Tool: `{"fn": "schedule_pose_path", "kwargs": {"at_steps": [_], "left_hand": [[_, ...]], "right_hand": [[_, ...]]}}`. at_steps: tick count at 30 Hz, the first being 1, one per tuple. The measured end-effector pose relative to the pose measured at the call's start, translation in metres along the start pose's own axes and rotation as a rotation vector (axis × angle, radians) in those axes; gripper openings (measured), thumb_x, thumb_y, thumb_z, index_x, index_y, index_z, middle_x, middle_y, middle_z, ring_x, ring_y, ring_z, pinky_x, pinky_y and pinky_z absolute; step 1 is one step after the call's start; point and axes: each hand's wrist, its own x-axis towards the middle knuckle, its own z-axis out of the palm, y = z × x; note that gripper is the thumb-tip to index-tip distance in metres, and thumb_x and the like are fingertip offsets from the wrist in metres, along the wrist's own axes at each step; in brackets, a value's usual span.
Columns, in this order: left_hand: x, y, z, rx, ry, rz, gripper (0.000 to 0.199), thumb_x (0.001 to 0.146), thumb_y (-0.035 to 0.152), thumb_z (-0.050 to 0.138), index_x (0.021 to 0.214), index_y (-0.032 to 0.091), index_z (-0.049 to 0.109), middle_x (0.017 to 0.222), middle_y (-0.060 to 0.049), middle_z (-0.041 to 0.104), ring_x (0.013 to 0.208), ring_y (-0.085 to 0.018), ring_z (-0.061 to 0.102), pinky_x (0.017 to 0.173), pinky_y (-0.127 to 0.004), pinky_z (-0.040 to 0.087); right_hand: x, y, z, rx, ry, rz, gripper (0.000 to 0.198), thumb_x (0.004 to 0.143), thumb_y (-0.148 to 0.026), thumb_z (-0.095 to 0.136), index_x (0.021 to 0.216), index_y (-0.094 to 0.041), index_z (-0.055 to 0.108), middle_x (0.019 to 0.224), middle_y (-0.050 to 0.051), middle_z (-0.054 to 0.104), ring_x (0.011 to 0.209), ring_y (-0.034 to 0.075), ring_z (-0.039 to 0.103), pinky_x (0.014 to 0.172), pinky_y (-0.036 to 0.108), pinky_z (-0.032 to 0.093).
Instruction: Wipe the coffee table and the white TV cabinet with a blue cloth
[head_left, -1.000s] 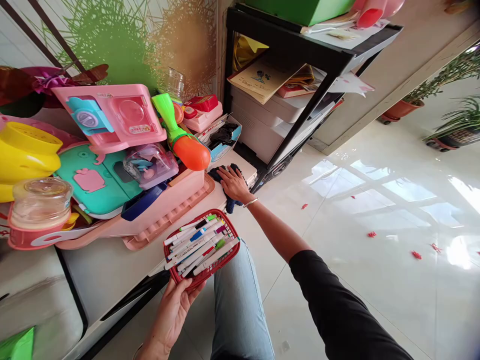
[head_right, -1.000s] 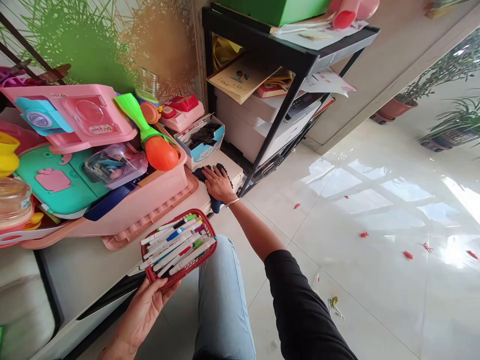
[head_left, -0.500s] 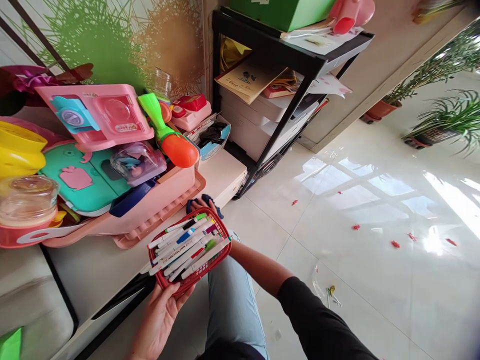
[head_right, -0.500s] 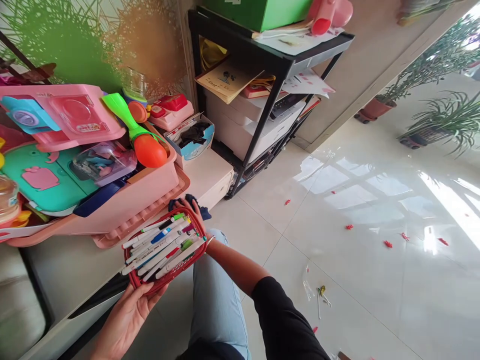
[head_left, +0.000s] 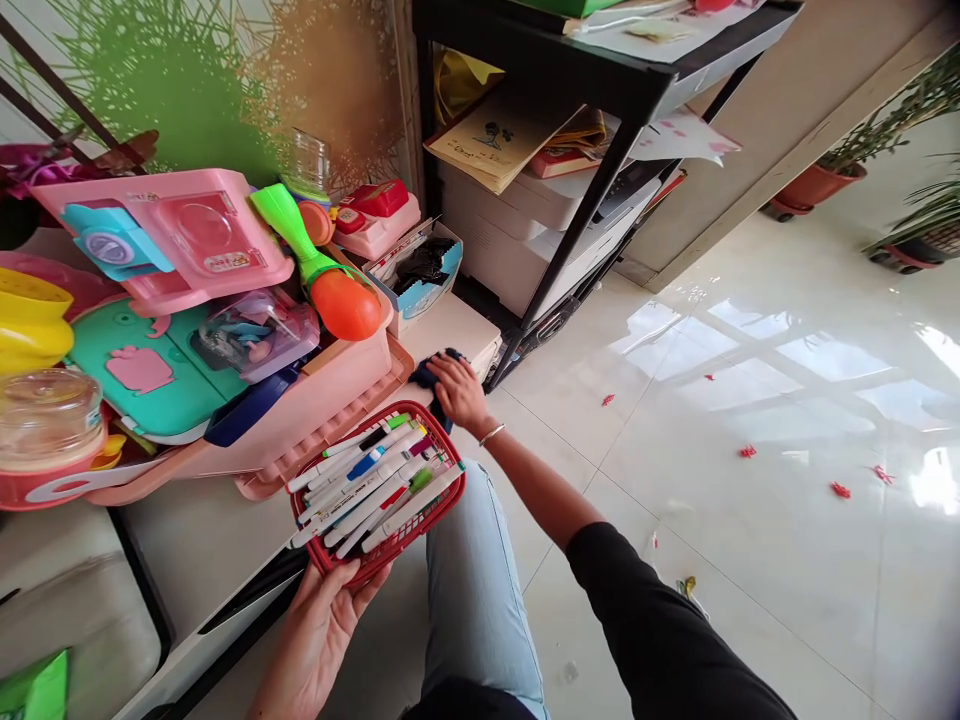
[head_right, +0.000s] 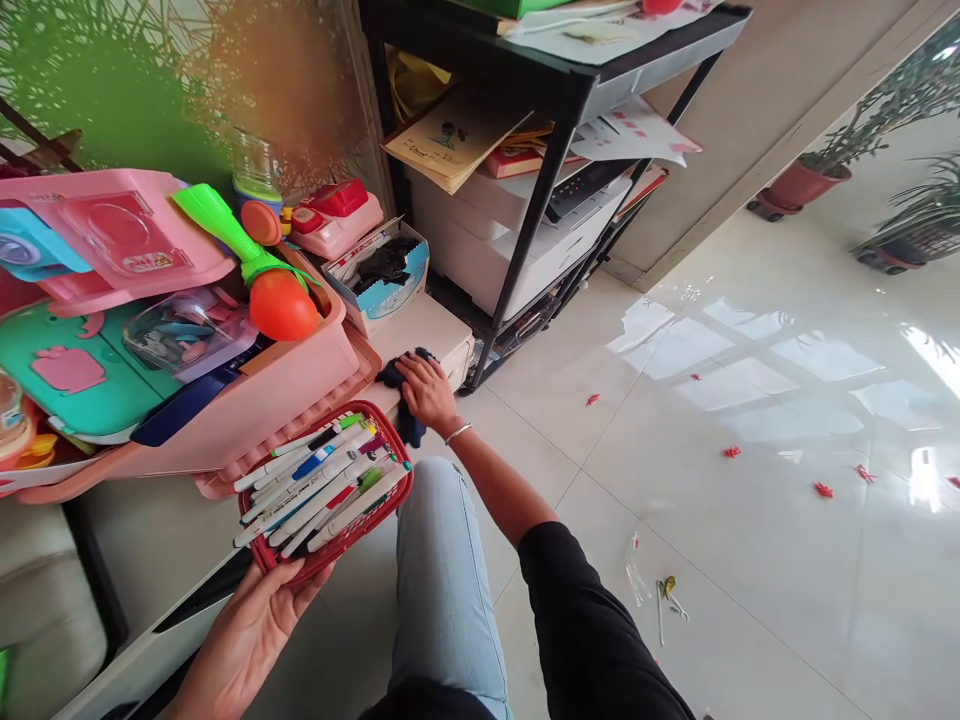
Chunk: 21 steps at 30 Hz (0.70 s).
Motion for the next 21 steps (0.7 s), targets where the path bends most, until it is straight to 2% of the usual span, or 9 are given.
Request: {"fn": "schedule_pose_path", "kwargs": {"at_steps": [4, 8, 12, 15, 18, 21], "left_hand": [[0.007, 0.003, 0.014, 0.004, -0.041, -0.018, 0.074, 0.081, 0.009, 0.072, 0.15, 0.028, 0.053, 0.127, -0.009, 0.075, 0.115, -0.031, 0.074, 0.094, -0.038, 0.066], [0.011, 0.005, 0.023, -0.014, -0.045, -0.034, 0.073, 0.081, 0.007, 0.071, 0.149, 0.024, 0.053, 0.129, -0.012, 0.074, 0.115, -0.031, 0.073, 0.09, -0.038, 0.067], [0.013, 0.007, 0.03, -0.027, -0.074, -0.028, 0.073, 0.083, 0.005, 0.068, 0.151, 0.025, 0.051, 0.13, -0.012, 0.073, 0.115, -0.031, 0.074, 0.091, -0.039, 0.067], [0.016, 0.01, 0.039, -0.029, -0.13, -0.011, 0.073, 0.084, 0.005, 0.066, 0.152, 0.026, 0.049, 0.131, -0.01, 0.073, 0.115, -0.029, 0.074, 0.096, -0.04, 0.066], [0.022, 0.016, 0.054, -0.037, -0.201, 0.025, 0.074, 0.085, 0.005, 0.065, 0.153, 0.026, 0.047, 0.132, -0.009, 0.073, 0.117, -0.028, 0.073, 0.101, -0.043, 0.063], [0.031, 0.024, 0.076, -0.051, -0.261, 0.054, 0.071, 0.084, 0.003, 0.064, 0.151, 0.023, 0.049, 0.129, -0.011, 0.074, 0.116, -0.028, 0.073, 0.103, -0.044, 0.061]], "right_hand": [[0.029, 0.044, -0.021, -0.054, 0.043, 0.1, 0.055, 0.106, -0.034, 0.028, 0.155, -0.022, 0.05, 0.161, 0.003, 0.05, 0.155, 0.02, 0.037, 0.132, 0.044, 0.021], [0.065, 0.067, -0.03, -0.131, 0.04, 0.179, 0.057, 0.104, -0.032, 0.027, 0.155, -0.018, 0.049, 0.163, 0.003, 0.048, 0.156, 0.021, 0.035, 0.132, 0.044, 0.021], [0.102, 0.073, -0.029, -0.181, -0.035, 0.281, 0.061, 0.102, -0.03, 0.028, 0.16, -0.016, 0.04, 0.169, 0.003, 0.038, 0.158, 0.029, 0.03, 0.129, 0.051, 0.028], [0.123, 0.072, -0.028, -0.199, -0.062, 0.341, 0.062, 0.102, -0.031, 0.028, 0.161, -0.017, 0.038, 0.17, 0.005, 0.036, 0.152, 0.034, 0.039, 0.121, 0.054, 0.039], [0.128, 0.07, -0.03, -0.195, -0.08, 0.348, 0.061, 0.102, -0.034, 0.029, 0.161, -0.021, 0.038, 0.169, 0.006, 0.038, 0.138, 0.037, 0.052, 0.111, 0.057, 0.049], [0.116, 0.07, -0.033, -0.195, -0.052, 0.363, 0.059, 0.103, -0.038, 0.03, 0.16, -0.027, 0.041, 0.167, 0.006, 0.041, 0.133, 0.039, 0.055, 0.107, 0.06, 0.051]]}}
